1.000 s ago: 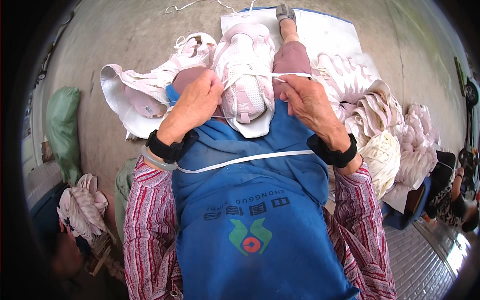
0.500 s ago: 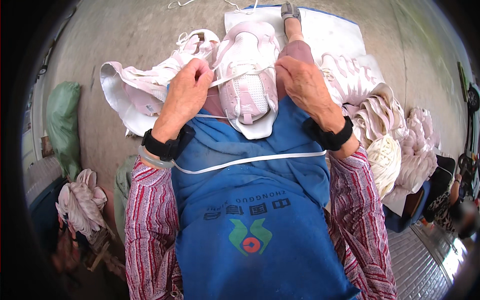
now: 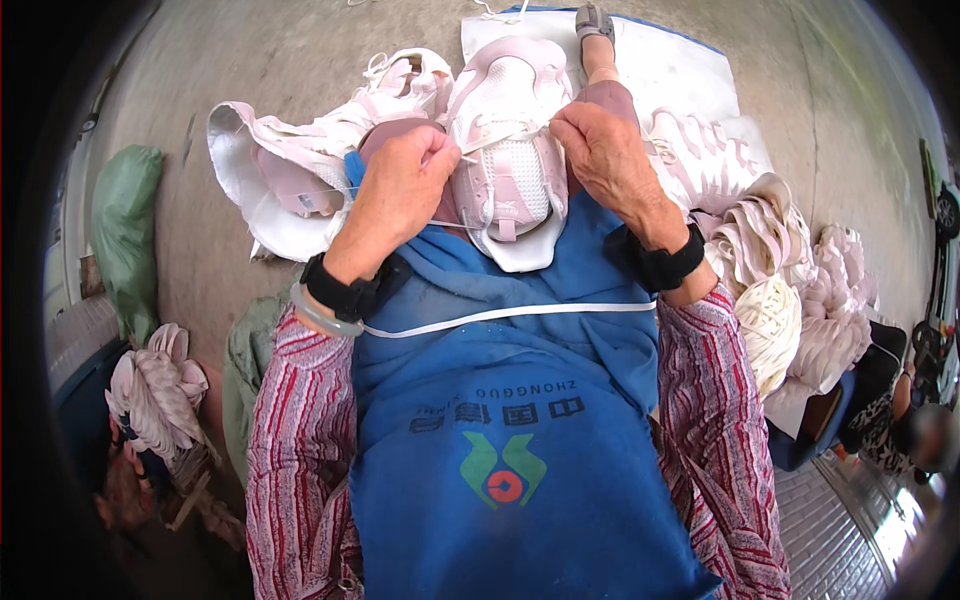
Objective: The recorder is lacing and cleaning a series of pink and white athletic shoes while sitting on the ground in an outdoor street area.
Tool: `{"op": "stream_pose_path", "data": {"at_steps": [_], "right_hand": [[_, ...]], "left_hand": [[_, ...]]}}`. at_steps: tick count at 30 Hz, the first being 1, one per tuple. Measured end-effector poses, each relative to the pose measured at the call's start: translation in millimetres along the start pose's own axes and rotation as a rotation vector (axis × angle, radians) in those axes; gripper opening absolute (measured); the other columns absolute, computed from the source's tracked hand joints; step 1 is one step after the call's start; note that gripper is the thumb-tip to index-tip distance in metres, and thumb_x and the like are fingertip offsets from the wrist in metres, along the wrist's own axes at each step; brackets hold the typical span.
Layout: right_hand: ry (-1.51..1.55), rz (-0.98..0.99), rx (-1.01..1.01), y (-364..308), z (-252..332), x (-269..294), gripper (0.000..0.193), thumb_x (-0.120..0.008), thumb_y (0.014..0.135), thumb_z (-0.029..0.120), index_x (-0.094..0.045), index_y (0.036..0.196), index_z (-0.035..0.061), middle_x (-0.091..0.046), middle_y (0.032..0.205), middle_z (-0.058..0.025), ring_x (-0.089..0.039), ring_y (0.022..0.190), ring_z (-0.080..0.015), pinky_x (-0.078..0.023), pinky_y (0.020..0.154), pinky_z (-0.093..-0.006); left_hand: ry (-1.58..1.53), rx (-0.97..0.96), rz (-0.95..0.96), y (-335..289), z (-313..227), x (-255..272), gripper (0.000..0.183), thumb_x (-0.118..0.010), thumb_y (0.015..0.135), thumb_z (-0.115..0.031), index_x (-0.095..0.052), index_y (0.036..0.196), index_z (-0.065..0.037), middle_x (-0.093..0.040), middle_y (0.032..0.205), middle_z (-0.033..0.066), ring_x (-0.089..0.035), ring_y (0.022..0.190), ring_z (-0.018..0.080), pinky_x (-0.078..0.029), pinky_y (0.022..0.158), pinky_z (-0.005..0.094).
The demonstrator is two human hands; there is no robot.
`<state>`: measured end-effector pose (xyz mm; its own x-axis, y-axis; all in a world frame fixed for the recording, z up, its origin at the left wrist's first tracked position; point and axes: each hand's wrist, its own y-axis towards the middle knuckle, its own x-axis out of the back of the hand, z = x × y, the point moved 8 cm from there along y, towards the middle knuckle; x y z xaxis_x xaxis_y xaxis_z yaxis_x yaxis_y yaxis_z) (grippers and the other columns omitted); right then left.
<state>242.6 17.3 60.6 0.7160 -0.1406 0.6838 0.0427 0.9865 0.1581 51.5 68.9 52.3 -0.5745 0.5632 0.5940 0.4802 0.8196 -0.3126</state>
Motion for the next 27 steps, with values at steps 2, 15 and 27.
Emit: {"op": "stream_pose_path", "data": {"at_steps": [2,15,27], "right_hand": [[0.033,-0.003,-0.014,4,-2,-2,0.018,-0.054,0.088,0.014,-0.062,0.086,-0.0021,-0.063,0.081,-0.0205,-0.062,0.075,-0.0373,-0.050,0.069,-0.0409],[0.093,0.059,-0.093,-3,-4,3,0.019,-0.057,0.088,0.016,-0.063,0.084,-0.0023,-0.064,0.078,-0.0191,-0.063,0.071,-0.0340,-0.050,0.065,-0.0393],[0.059,0.074,-0.072,-2,-1,3,0.019,-0.057,0.088,0.016,-0.063,0.085,-0.0015,-0.063,0.076,-0.0191,-0.063,0.070,-0.0347,-0.050,0.065,-0.0404]], "left_hand": [[-0.054,-0.069,-0.054,6,6,4,0.021,-0.054,0.093,-0.018,-0.060,0.088,0.002,-0.059,0.073,0.0021,-0.050,0.063,0.0084,-0.043,0.058,0.0240],[-0.243,0.152,0.016,11,9,-3,0.029,-0.052,0.095,-0.024,-0.059,0.108,0.002,-0.063,0.084,0.0071,-0.063,0.068,0.0117,-0.052,0.050,0.0214],[-0.273,0.074,-0.041,10,1,-5,0.024,-0.054,0.092,-0.020,-0.059,0.094,0.003,-0.060,0.083,0.0082,-0.062,0.066,0.0120,-0.053,0.051,0.0237]]}}
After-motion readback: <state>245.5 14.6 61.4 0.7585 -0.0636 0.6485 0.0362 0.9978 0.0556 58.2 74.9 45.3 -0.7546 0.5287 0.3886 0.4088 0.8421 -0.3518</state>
